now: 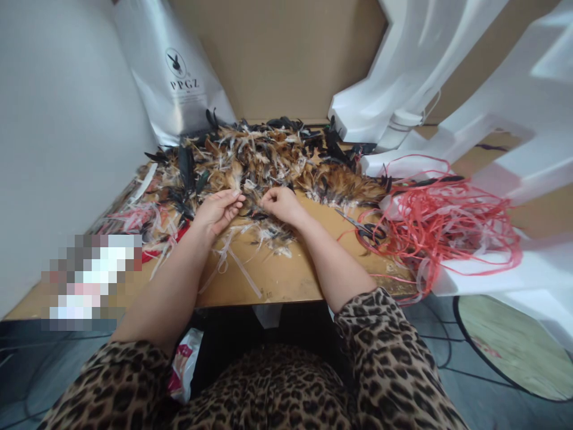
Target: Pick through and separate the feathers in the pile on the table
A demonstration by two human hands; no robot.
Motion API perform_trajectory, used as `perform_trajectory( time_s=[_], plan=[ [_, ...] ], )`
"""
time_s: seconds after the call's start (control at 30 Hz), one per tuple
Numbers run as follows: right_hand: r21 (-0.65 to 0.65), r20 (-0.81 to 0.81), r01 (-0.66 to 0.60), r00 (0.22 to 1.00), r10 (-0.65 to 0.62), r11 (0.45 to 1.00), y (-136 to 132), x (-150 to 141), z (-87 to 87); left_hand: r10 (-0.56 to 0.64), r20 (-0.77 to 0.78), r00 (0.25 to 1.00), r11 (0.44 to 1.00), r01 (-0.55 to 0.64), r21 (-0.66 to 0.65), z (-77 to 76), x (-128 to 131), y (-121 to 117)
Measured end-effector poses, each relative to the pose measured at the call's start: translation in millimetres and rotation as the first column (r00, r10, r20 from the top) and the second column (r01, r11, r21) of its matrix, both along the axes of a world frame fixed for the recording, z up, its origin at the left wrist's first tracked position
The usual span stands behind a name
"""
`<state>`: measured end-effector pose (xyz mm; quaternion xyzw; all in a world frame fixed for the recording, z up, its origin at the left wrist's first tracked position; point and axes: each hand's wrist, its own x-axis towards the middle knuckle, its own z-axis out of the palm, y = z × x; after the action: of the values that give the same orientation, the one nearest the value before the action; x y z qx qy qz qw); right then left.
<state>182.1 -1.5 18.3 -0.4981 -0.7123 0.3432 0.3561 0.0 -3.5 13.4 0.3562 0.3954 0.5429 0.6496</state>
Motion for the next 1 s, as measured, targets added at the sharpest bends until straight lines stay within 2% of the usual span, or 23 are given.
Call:
perform_trajectory(
  time_s=[0.07, 0.17, 0.33, 0.4, 0.5, 0.6, 0.7, 0.8, 0.87, 0.9, 1.0],
  plan=[
    [-0.098, -0.169, -0.003, 0.986, -0.013, 0.995, -1.3, 4.7, 5.4, 0.002, 0.001, 1.0, 1.0, -0.002, -0.003, 0.4, 0.1, -0.2],
    [-0.2, -0.337, -0.038, 0.941, -0.032, 0.979, -1.1, 8.2, 7.7, 0.0, -0.001, 1.0, 1.0, 0.0, -0.011, 0.9, 0.1, -0.5],
    [-0.259, -0.518, -0.099, 0.854, -0.052, 0.961, 4.2, 9.1, 3.3, -0.051, -0.022, 0.998, 0.998, 0.051, -0.036, 0.7, 0.1, -1.2],
    [-0.226, -0.485, -0.043, 0.871, -0.074, 0.973, 4.6, 10.0, 3.0, -0.073, -0.032, 0.997, 0.997, 0.072, -0.04, 0.2, 0.3, -1.4],
    [-0.1, -0.298, 0.04, 0.952, -0.069, 0.994, 2.3, 10.9, 3.4, -0.064, -0.04, 0.997, 0.998, 0.063, -0.031, -0.5, 0.6, -1.5],
    [0.005, -0.063, -0.017, 0.998, 0.017, 1.0, 0.0, 9.2, 0.4, -0.059, -0.041, 0.997, 0.998, 0.058, -0.024, -0.3, 0.7, -1.8],
    [0.087, 0.2, -0.102, 0.976, 0.083, 0.991, 0.3, 4.9, -6.4, -0.066, -0.038, 0.997, 0.997, 0.065, -0.028, 0.7, 0.8, -2.4],
    [0.174, 0.386, -0.148, 0.92, 0.071, 0.973, 1.9, 0.9, -11.2, -0.066, -0.037, 0.997, 0.997, 0.065, -0.027, 1.1, 0.9, -2.5],
    [0.188, 0.396, -0.142, 0.917, 0.057, 0.972, 2.5, -0.1, -10.7, -0.064, -0.036, 0.997, 0.998, 0.063, -0.022, 0.8, 0.8, -2.4],
    [0.178, 0.351, -0.114, 0.935, 0.045, 0.977, 2.5, 0.2, -9.2, -0.063, -0.036, 0.997, 0.998, 0.062, -0.02, 0.6, 0.8, -2.3],
    [0.074, 0.029, 0.038, 0.999, -0.04, 0.997, 2.6, 2.8, -2.6, -0.063, -0.036, 0.997, 0.998, 0.062, -0.02, 0.4, 1.1, -2.3]
  ],
)
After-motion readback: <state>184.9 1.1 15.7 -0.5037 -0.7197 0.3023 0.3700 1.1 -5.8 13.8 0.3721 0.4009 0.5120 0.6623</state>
